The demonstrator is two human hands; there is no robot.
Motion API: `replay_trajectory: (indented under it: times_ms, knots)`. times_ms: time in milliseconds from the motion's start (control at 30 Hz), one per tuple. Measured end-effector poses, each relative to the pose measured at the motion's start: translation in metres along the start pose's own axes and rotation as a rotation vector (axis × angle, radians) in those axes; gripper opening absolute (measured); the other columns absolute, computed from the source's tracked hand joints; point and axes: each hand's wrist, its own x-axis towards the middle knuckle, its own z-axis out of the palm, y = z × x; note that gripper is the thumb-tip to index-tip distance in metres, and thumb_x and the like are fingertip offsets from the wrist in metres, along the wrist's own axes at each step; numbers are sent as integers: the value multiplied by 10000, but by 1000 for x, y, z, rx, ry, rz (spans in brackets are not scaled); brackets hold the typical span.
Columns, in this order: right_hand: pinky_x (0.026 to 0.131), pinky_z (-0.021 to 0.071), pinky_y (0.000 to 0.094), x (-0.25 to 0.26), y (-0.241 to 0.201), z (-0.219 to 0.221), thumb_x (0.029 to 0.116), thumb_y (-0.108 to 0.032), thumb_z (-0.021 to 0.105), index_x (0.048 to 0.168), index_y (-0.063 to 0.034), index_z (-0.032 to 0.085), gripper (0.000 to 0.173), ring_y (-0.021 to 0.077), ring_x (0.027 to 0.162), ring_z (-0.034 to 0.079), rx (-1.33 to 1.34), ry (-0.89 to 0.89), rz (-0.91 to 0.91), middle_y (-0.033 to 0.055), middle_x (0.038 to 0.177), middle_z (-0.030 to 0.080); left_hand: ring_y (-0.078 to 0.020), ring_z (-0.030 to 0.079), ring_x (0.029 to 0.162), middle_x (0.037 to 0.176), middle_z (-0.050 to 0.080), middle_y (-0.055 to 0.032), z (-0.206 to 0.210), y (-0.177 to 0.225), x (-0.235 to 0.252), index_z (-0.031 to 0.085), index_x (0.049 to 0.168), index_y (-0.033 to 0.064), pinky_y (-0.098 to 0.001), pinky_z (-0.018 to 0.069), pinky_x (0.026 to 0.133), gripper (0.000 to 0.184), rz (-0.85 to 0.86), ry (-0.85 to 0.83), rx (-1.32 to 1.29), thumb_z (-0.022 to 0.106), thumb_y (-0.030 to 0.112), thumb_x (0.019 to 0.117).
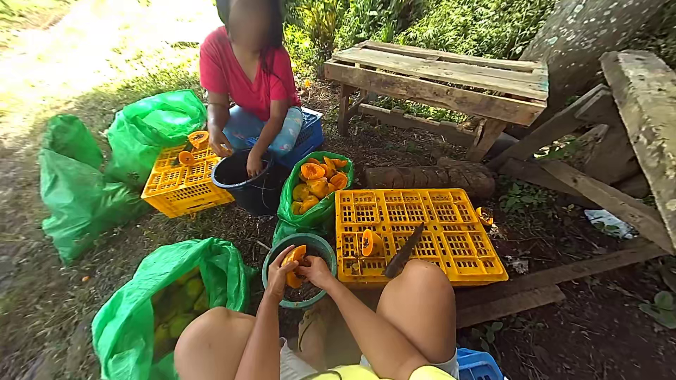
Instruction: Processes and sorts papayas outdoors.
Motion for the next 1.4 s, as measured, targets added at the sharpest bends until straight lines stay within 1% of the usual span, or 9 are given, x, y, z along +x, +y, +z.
replay_trajectory:
  times_ms: [233, 400, 567, 667, 833, 1000, 1133, 1300, 1400]
  knots:
    - [924, 559, 466, -5, -4, -3, 1105, -231, 501, 1243, 71, 627, 355, 314, 1026, 681, 39, 30, 7, 251, 1172, 661, -196, 636, 1130, 1348, 610, -169, 0, 2, 1, 529, 1429, 11, -368, 537, 943, 593, 0, 2, -17, 578, 148, 855]
    - [1014, 536, 443, -10, -6, -2, 1005, -276, 693, 1316, 67, 594, 473, 292, 1121, 672, 50, -46, -84, 245, 1236, 663, -191, 646, 1070, 1307, 620, -174, 0, 5, 1, 516, 1433, 6, -353, 547, 897, 581, 7, 51, -81, 554, 128, 867]
    - [998, 542, 441, -15, -16, -8, 1068, -94, 547, 1290, 76, 624, 290, 316, 1101, 681, 51, 50, -88, 262, 1232, 666, -205, 640, 1039, 1283, 622, -161, 0, 11, -2, 488, 1465, 71, -385, 545, 879, 584, -10, 38, -213, 516, 140, 886]
    - [918, 559, 537, -24, -12, -6, 1111, -279, 487, 1307, 20, 625, 384, 363, 1040, 684, 67, 88, -86, 253, 1215, 666, -214, 640, 1097, 1322, 620, -145, -3, 9, -2, 496, 1474, 100, -402, 556, 905, 617, 10, -3, -237, 554, 186, 866]
    - [992, 524, 547, -23, -9, -2, 964, -228, 748, 1336, 9, 613, 462, 363, 1135, 657, -36, 86, -177, 242, 1255, 663, -224, 637, 1112, 1327, 617, -161, -3, 5, 3, 511, 1459, 75, -404, 553, 919, 630, 23, 9, -253, 585, 171, 841]
    - [981, 509, 553, -26, -11, -1, 1065, -88, 521, 1299, 37, 637, 290, 380, 1123, 657, -47, 136, -167, 261, 1234, 668, -208, 637, 1116, 1333, 617, -148, -4, 5, 3, 506, 1465, 85, -391, 555, 916, 660, 20, 2, -259, 593, 182, 818]
    - [951, 540, 557, -34, -21, -2, 1022, -366, 656, 1350, 7, 586, 501, 372, 1065, 676, -32, 72, -82, 253, 1198, 672, -193, 642, 1094, 1317, 626, -144, -3, 5, 4, 524, 1450, 75, -373, 557, 905, 668, 34, -12, -241, 621, 163, 795]
    - [1012, 497, 560, -20, -19, -5, 998, -103, 634, 1312, 30, 631, 341, 375, 1149, 652, -100, 85, -65, 255, 1224, 676, -207, 624, 1146, 1371, 602, -146, -4, 9, 3, 509, 1461, 62, -395, 542, 945, 700, 22, -72, -185, 617, 150, 774]
    - [995, 518, 528, -12, -18, -9, 1027, -219, 640, 1300, 44, 625, 380, 341, 1109, 669, -58, 19, -22, 243, 1204, 678, -205, 619, 1154, 1373, 599, -148, -5, 14, 4, 509, 1465, 68, -394, 535, 956, 702, 22, -98, -160, 609, 143, 774]
